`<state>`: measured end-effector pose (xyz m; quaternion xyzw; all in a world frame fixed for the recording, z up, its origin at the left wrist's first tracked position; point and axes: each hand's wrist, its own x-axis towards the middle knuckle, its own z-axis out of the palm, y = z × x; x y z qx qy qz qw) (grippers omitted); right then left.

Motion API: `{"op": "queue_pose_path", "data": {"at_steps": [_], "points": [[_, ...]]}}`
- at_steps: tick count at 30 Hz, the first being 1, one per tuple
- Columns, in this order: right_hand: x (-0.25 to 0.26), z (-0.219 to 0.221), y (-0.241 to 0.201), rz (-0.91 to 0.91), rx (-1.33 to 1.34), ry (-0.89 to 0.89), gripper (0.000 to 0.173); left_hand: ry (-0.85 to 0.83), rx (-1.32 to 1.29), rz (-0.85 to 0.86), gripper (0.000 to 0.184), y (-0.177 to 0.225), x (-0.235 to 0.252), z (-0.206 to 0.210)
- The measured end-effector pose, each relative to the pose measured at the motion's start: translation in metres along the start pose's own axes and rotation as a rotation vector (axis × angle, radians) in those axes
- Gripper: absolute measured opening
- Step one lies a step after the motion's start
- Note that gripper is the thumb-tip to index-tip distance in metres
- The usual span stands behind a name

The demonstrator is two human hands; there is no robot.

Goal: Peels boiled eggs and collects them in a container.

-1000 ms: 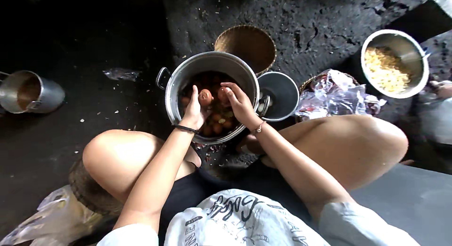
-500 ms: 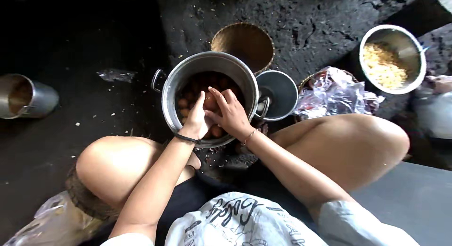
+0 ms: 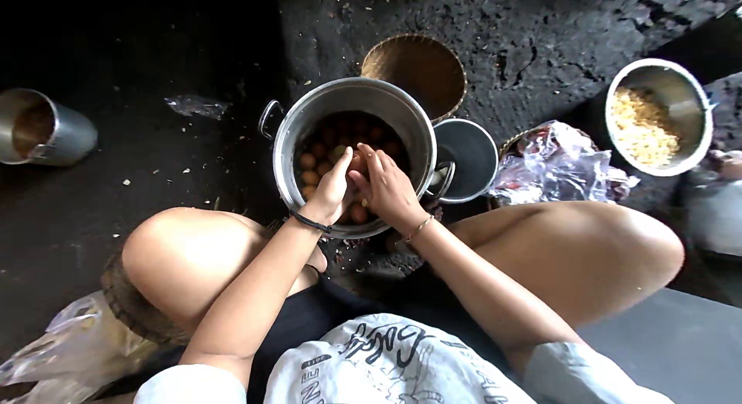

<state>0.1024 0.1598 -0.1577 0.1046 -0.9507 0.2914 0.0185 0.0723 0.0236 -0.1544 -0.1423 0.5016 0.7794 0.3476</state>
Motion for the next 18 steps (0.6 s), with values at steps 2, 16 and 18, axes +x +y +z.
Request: {"op": "queue_pose_path", "data": {"at_steps": [2, 16, 18], "points": [[0.0, -0.003, 0.002, -0.033, -0.006, 0.013, 0.066, -0.032, -0.062, -0.006, 0.054, 0.001, -0.001, 0.001], [-0.002, 0.006, 0.004, -0.099, -0.047, 0.113, 0.046, -0.038, -0.052, -0.056, 0.059, 0.004, -0.008, 0.005], [-0.002, 0.007, 0.003, -0.092, -0.045, 0.116, 0.046, -0.028, -0.034, -0.058, 0.058, 0.005, -0.012, 0.006]]}}
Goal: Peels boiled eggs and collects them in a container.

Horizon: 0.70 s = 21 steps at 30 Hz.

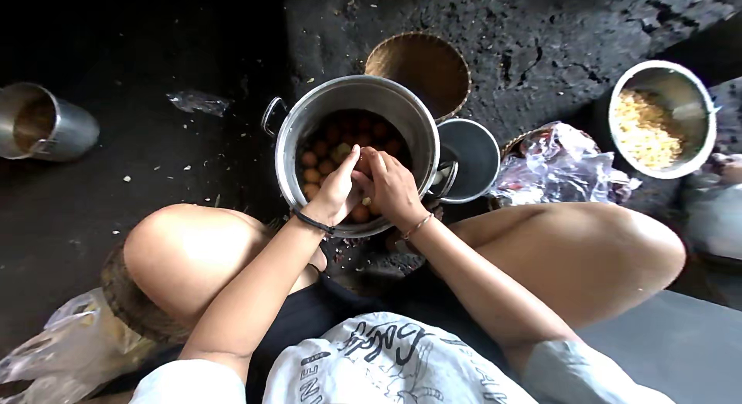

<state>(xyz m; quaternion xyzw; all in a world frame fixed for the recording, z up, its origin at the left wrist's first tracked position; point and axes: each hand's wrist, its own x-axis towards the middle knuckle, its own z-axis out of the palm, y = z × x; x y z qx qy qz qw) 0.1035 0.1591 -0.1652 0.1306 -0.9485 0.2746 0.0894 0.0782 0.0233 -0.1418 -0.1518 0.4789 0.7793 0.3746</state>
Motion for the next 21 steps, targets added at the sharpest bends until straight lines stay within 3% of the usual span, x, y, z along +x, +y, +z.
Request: {"op": "queue_pose_path", "data": {"at_steps": [10, 16, 21], "points": [[0.0, 0.0, 0.005, -0.03, 0.035, 0.013, 0.04, 0.023, -0.025, 0.016, 0.057, -0.004, -0.004, 0.005], [0.005, -0.026, -0.006, 0.157, 0.291, -0.1, 0.066, 0.058, -0.021, 0.121, 0.045, 0.0, 0.001, 0.003], [0.003, -0.018, -0.009, 0.125, 0.334, -0.02, 0.045, 0.163, 0.239, 0.308, 0.044, -0.008, -0.007, 0.001]]}}
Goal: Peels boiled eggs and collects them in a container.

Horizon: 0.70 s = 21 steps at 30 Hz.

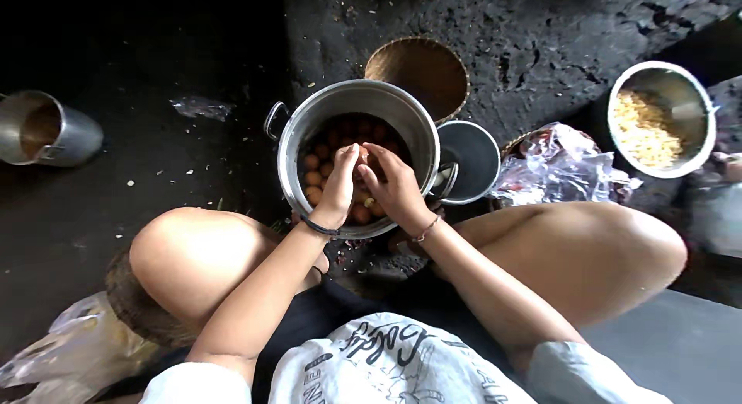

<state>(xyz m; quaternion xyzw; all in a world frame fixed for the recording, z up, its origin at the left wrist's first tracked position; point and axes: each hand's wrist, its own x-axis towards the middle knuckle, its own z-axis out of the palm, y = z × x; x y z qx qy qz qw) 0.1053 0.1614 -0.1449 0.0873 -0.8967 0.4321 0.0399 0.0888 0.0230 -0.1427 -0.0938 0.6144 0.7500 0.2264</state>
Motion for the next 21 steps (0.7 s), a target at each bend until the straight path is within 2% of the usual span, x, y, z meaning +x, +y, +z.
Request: {"op": "queue_pose_path", "data": {"at_steps": [4, 9, 13, 17, 21], "points": [[0.0, 0.005, -0.001, 0.018, -0.001, -0.013, 0.044, 0.048, 0.141, 0.146, 0.047, -0.007, 0.005, 0.002], [-0.003, -0.002, 0.0, 0.012, 0.001, -0.041, 0.046, 0.065, 0.121, 0.246, 0.04, -0.016, 0.022, 0.003], [0.002, -0.014, 0.002, -0.016, 0.019, -0.052, 0.054, 0.012, 0.175, 0.249, 0.051, -0.01, 0.024, -0.003], [0.001, -0.013, 0.0, -0.046, -0.043, -0.046, 0.032, 0.013, 0.282, 0.277, 0.041, -0.008, 0.02, -0.003], [0.001, -0.003, -0.003, -0.036, -0.115, -0.017, 0.027, 0.029, 0.29, 0.305, 0.033, -0.013, 0.024, -0.005]]}}
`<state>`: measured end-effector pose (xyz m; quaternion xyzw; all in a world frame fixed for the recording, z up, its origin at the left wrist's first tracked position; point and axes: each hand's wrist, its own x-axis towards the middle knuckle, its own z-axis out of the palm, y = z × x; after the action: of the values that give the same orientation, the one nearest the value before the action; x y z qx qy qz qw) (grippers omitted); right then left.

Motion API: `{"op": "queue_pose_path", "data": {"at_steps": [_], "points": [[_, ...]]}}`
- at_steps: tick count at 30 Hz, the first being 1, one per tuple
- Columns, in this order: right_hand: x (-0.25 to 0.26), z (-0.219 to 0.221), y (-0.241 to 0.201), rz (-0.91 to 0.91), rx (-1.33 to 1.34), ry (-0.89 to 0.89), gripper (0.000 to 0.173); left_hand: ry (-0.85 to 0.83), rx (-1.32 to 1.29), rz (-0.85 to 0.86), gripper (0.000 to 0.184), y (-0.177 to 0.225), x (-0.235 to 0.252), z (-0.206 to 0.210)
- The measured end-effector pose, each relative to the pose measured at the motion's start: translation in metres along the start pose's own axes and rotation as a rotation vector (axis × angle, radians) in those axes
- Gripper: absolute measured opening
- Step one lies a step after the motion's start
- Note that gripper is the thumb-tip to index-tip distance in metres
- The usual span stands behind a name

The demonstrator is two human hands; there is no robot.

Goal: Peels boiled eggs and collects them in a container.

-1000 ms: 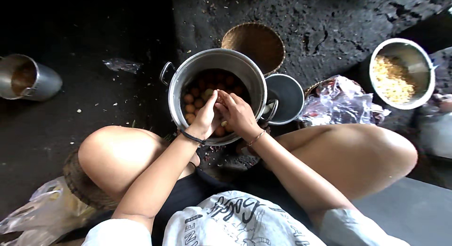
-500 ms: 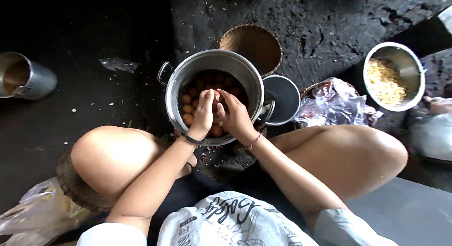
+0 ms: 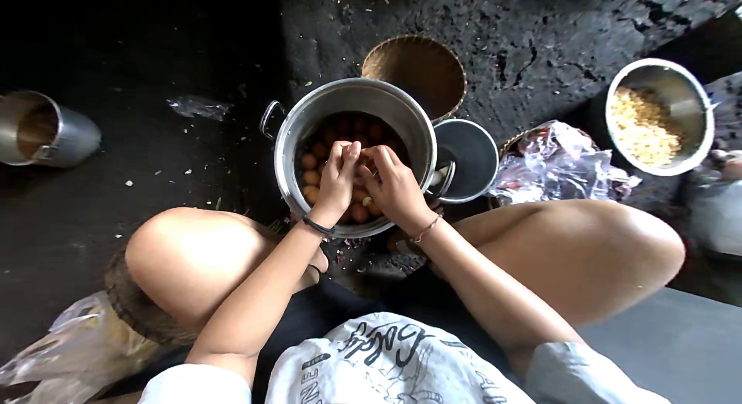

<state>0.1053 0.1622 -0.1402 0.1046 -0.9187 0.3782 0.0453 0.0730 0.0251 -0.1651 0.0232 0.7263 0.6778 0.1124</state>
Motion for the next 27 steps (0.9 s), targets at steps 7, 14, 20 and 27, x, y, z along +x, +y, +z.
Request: {"op": "queue_pose_path", "data": {"at_steps": [7, 14, 20, 27], "points": [[-0.002, 0.003, -0.009, 0.094, 0.077, -0.006, 0.021, 0.026, 0.035, 0.033, 0.035, -0.004, 0.002, -0.001], [-0.003, 0.001, -0.005, 0.071, 0.102, -0.069, 0.018, 0.022, 0.089, -0.049, 0.045, 0.002, 0.003, -0.001], [-0.004, -0.003, 0.004, 0.064, 0.064, 0.009, 0.014, 0.023, 0.11, -0.15, 0.052, 0.009, 0.0, 0.001], [0.0, -0.016, 0.018, -0.033, 0.098, 0.057, 0.031, -0.01, -0.082, -0.245, 0.058, 0.007, 0.002, -0.003]]}}
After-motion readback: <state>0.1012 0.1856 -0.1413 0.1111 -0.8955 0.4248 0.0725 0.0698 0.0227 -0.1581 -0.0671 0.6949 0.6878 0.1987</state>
